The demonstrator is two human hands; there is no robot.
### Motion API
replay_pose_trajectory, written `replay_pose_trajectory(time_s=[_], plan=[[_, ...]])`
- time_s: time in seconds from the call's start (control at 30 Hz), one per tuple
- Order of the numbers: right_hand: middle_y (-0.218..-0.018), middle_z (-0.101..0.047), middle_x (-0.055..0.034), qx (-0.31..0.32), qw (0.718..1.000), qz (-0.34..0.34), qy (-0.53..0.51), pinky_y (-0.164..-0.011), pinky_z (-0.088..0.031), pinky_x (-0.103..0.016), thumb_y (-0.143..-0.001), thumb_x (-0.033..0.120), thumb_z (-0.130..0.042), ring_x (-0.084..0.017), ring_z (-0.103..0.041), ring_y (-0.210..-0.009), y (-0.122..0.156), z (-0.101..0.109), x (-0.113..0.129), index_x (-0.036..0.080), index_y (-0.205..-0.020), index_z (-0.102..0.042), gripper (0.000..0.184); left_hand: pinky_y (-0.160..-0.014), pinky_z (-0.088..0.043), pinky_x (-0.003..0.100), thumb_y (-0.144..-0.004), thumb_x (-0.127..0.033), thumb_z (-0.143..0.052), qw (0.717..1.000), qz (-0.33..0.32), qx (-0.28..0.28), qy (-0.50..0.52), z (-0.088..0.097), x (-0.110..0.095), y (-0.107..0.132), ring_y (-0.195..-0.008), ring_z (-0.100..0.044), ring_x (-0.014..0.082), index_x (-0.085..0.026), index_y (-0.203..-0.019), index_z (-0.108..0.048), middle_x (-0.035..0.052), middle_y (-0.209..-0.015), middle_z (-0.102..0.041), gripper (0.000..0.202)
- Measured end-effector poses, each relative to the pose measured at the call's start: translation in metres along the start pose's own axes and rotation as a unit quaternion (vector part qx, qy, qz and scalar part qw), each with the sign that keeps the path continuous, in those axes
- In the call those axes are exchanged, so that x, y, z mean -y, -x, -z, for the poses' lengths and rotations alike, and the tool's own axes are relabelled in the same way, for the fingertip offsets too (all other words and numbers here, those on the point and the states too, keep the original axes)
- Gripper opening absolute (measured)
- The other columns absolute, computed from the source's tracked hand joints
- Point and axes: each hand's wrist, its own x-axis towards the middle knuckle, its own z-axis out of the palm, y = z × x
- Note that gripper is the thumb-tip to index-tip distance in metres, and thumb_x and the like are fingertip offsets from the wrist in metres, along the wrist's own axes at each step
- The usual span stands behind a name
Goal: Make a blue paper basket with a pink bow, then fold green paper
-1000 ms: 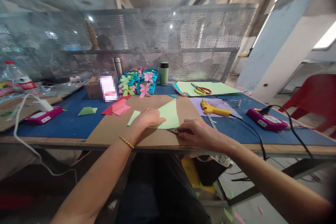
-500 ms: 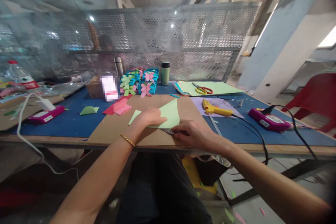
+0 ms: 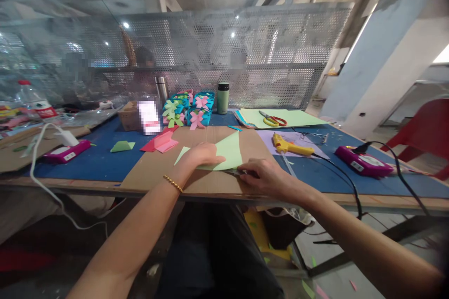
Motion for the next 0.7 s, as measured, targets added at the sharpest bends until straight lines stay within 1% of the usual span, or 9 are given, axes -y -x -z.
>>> replay_pose_trajectory(time_s=[0.13,0.27,0.37,0.47,0.57,0.63,0.7], plan=[[-0.081,-0.072,-0.0059,-0.009,1.0,-0.008,0.02,-0.066,-0.033,-0.027,-0.094,0.021,-0.056,-0.016,-0.059,-0.073,-0.003,-0.005,0.008,0.017,-0.088,-0.074,0.02,-0.091,-0.057,0.045,-0.097,-0.038,-0.063,1.0,0.008,0.022,0.006,0.003,0.0,-0.002,-0.108,-0.065,0.0242,-0.017,-0.127,-0.06,0.0106,-0.127,-0.062,0.037],[-0.084,-0.071,-0.0072,-0.013,0.999,-0.004,0.04,-0.063,-0.029,-0.028,-0.097,0.025,-0.054,-0.015,-0.058,-0.072,-0.015,-0.015,0.024,0.016,-0.087,-0.074,0.024,-0.091,-0.057,0.045,-0.097,-0.038,-0.063,0.999,0.014,0.035,0.011,0.007,0.0,-0.003,-0.108,-0.065,0.0243,-0.017,-0.127,-0.06,0.0105,-0.127,-0.062,0.037],[-0.089,-0.07,-0.0084,-0.015,0.999,-0.001,0.048,-0.063,-0.029,-0.028,-0.098,0.026,-0.054,-0.015,-0.058,-0.072,-0.023,-0.019,0.032,0.015,-0.091,-0.074,0.024,-0.09,-0.057,0.045,-0.097,-0.038,-0.063,0.999,0.019,0.042,0.016,0.009,0.0,-0.002,-0.107,-0.065,0.024,-0.016,-0.127,-0.06,0.0103,-0.127,-0.063,0.037],[-0.093,-0.07,-0.0072,-0.01,0.999,0.013,0.045,-0.064,-0.031,-0.027,-0.099,0.026,-0.055,-0.014,-0.059,-0.075,-0.023,-0.02,0.032,0.017,-0.096,-0.075,0.022,-0.09,-0.057,0.045,-0.097,-0.039,-0.063,0.999,0.02,0.044,0.021,0.008,0.0,-0.001,-0.107,-0.065,0.0241,-0.016,-0.126,-0.061,0.01,-0.126,-0.063,0.037],[-0.09,-0.07,-0.0051,-0.003,0.999,0.026,0.04,-0.064,-0.032,-0.027,-0.1,0.029,-0.054,-0.014,-0.06,-0.074,-0.018,-0.019,0.027,0.019,-0.097,-0.075,0.024,-0.091,-0.056,0.045,-0.097,-0.039,-0.062,0.999,0.017,0.041,0.026,0.007,0.0,-0.001,-0.108,-0.065,0.0241,-0.017,-0.126,-0.061,0.0102,-0.126,-0.063,0.037],[-0.088,-0.071,-0.0056,-0.006,0.999,0.025,0.041,-0.063,-0.032,-0.028,-0.101,0.031,-0.052,-0.015,-0.06,-0.073,-0.017,-0.02,0.026,0.019,-0.098,-0.076,0.027,-0.091,-0.056,0.045,-0.097,-0.039,-0.062,0.999,0.017,0.042,0.03,0.008,0.0,-0.001,-0.108,-0.065,0.0241,-0.017,-0.127,-0.06,0.0104,-0.127,-0.063,0.037],[-0.09,-0.072,-0.007,-0.012,0.999,0.02,0.041,-0.065,-0.032,-0.028,-0.101,0.031,-0.052,-0.016,-0.062,-0.076,-0.02,-0.02,0.027,0.018,-0.101,-0.076,0.027,-0.091,-0.057,0.045,-0.097,-0.038,-0.063,0.998,0.021,0.045,0.033,0.009,-0.001,-0.001,-0.108,-0.065,0.0241,-0.017,-0.127,-0.06,0.0104,-0.127,-0.062,0.037]])
